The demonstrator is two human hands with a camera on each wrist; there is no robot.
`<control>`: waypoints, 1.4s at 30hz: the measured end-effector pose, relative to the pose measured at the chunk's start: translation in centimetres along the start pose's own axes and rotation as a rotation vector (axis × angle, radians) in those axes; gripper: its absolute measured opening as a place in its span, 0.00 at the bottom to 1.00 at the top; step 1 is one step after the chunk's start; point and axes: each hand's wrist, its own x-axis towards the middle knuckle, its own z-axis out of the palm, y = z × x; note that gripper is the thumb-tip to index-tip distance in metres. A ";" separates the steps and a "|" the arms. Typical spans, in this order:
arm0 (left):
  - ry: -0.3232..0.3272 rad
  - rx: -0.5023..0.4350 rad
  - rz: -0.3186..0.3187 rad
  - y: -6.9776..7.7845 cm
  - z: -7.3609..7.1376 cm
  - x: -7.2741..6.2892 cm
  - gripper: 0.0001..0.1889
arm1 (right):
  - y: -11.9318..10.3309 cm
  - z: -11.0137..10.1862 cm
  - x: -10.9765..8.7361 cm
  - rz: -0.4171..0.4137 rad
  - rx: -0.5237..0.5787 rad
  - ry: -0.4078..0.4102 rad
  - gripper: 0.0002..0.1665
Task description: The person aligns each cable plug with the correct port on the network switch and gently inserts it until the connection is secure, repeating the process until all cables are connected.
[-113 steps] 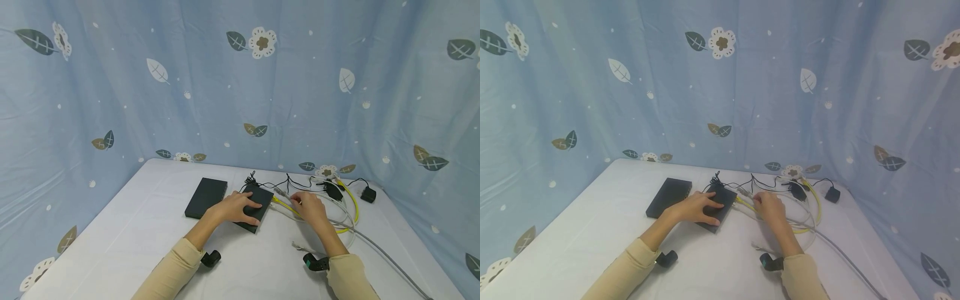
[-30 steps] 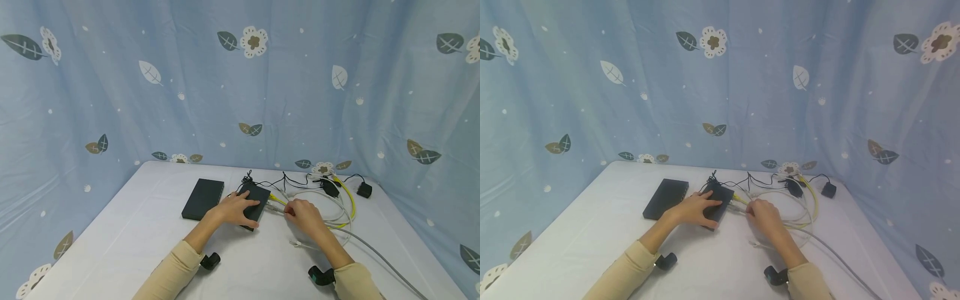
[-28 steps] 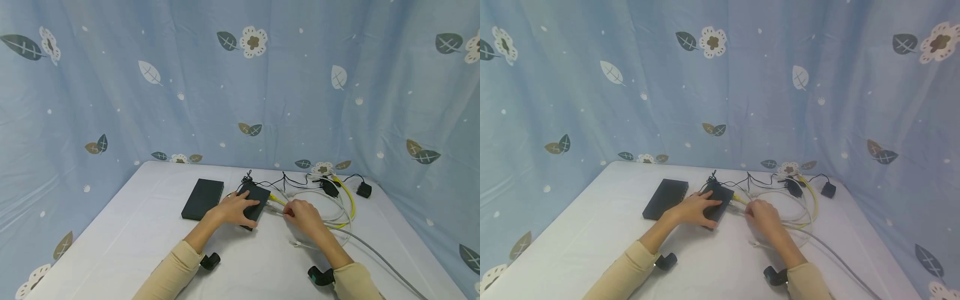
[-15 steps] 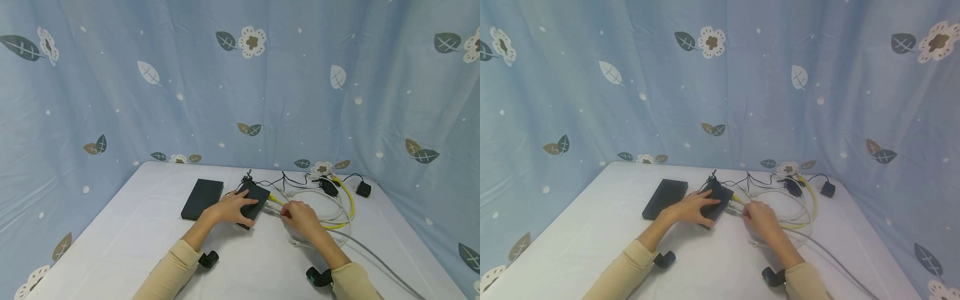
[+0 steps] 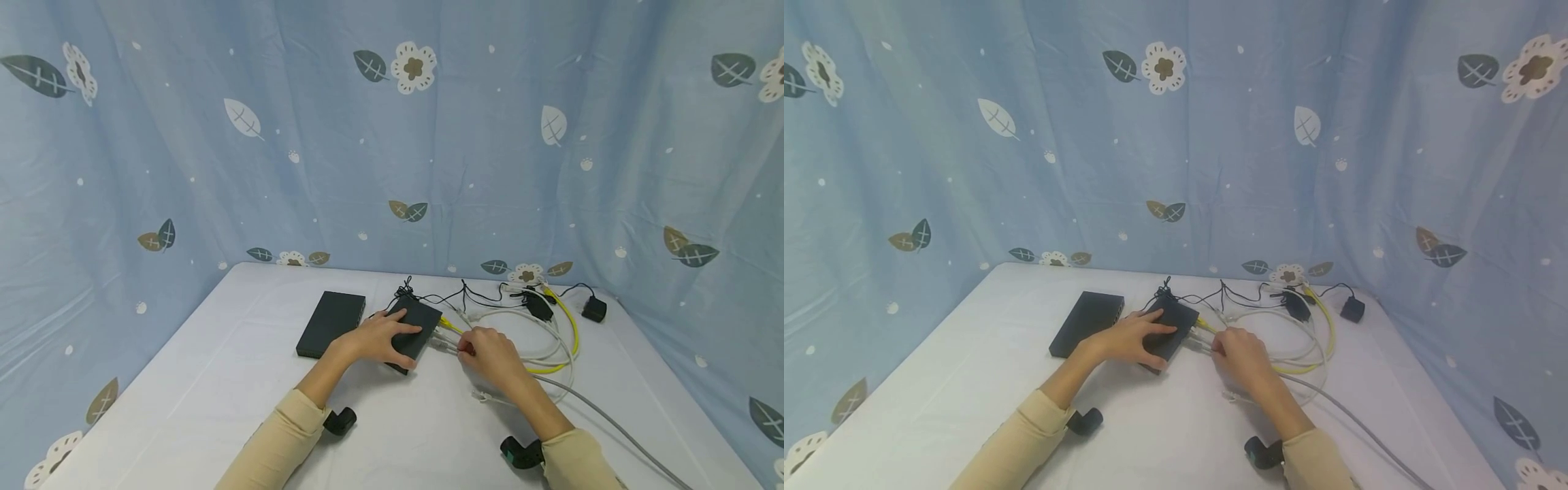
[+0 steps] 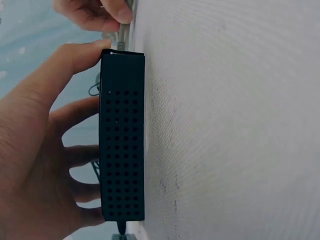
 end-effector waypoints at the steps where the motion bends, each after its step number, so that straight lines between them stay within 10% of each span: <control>1: -0.001 -0.001 -0.001 0.0 0.0 0.0 0.40 | 0.0 -0.1 0.0 -0.002 -0.001 0.003 0.04; 42: -0.003 0.013 -0.005 0.1 0.0 0.0 0.38 | 0.0 -0.1 -0.1 -0.024 0.033 -0.044 0.02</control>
